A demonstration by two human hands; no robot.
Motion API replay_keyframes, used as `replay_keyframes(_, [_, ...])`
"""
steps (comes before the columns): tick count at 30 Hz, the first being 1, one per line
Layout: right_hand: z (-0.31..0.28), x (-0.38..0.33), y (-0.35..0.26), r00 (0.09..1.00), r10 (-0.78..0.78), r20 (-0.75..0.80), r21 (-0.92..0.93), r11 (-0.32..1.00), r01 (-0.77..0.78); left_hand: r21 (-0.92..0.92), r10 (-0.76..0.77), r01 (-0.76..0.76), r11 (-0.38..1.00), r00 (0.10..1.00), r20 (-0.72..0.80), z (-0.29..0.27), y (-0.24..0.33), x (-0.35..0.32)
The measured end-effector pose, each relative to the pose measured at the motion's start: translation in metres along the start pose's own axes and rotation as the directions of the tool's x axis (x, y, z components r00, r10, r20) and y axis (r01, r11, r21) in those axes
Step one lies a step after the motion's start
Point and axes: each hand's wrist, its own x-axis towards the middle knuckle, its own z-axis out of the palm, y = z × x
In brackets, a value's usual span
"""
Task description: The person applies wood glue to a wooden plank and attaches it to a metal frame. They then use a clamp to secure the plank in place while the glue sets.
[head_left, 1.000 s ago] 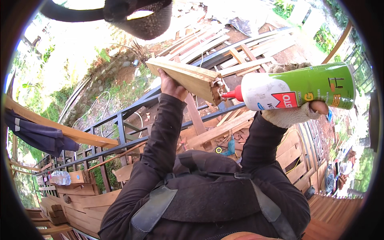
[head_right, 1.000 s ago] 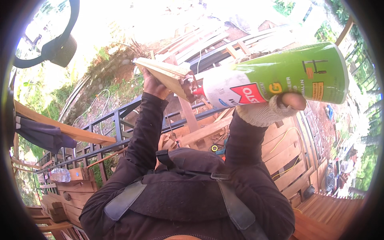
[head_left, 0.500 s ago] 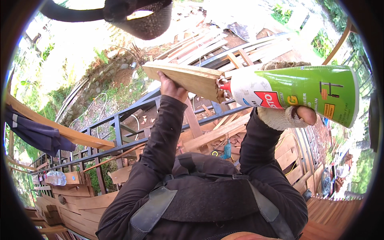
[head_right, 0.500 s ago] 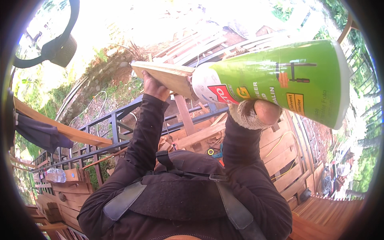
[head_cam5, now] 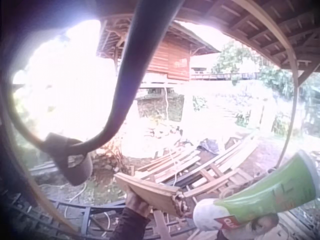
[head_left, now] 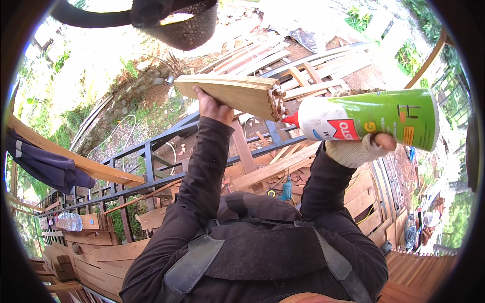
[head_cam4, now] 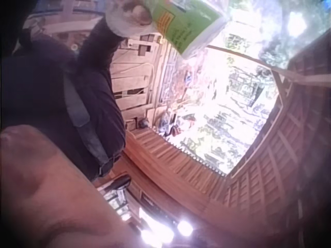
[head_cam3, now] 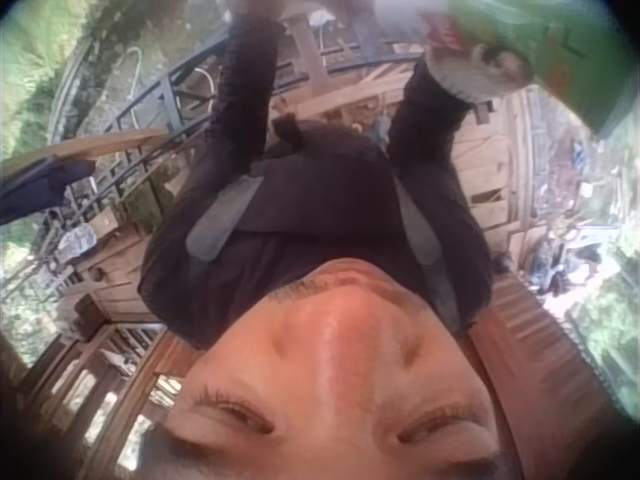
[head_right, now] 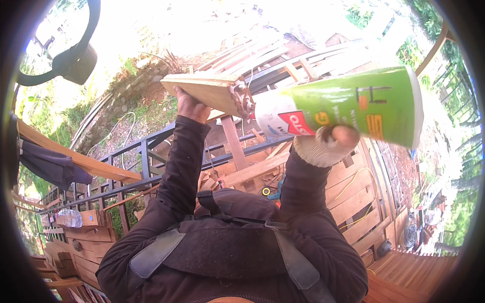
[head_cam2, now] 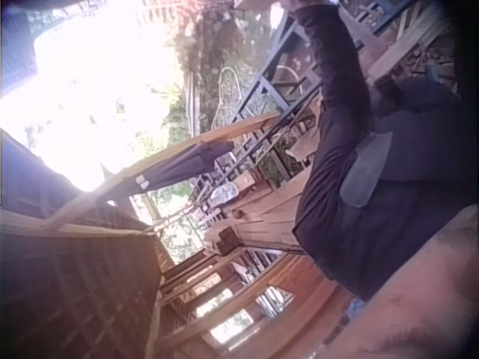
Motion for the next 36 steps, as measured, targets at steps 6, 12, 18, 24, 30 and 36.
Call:
replay_keyframes(6, [0.0,0.03,-0.004,0.999,0.02,-0.043,-0.088,0.996,-0.024,-0.034,-0.086,0.091,0.995,0.989,0.12,-0.005,0.001,0.002])
replay_keyframes(12, [0.012,0.036,0.0,0.997,-0.018,-0.078,-0.075,0.997,0.012,0.076,-0.165,0.155,0.985,0.972,0.167,-0.008,-0.002,0.0])
replay_keyframes(18, [0.003,0.046,-0.001,0.999,-0.004,-0.044,-0.057,0.998,0.002,0.074,-0.203,0.192,0.979,0.956,0.212,-0.017,-0.006,0.003])
replay_keyframes(24, [0.001,0.053,0.005,0.997,-0.011,0.076,-0.005,1.0,0.011,0.061,-0.226,0.217,0.974,0.943,0.244,-0.02,-0.011,0.002])
replay_keyframes(30, [-0.013,0.068,-0.004,0.991,0.13,-0.028,0.19,0.974,-0.122,0.027,-0.244,0.245,0.969,0.934,0.262,-0.024,-0.013,0.001])
replay_keyframes(36, [-0.017,0.056,-0.009,0.994,0.107,-0.027,0.136,0.985,-0.103,0.05,-0.27,0.266,0.963,0.922,0.279,-0.029,-0.013,0.006])
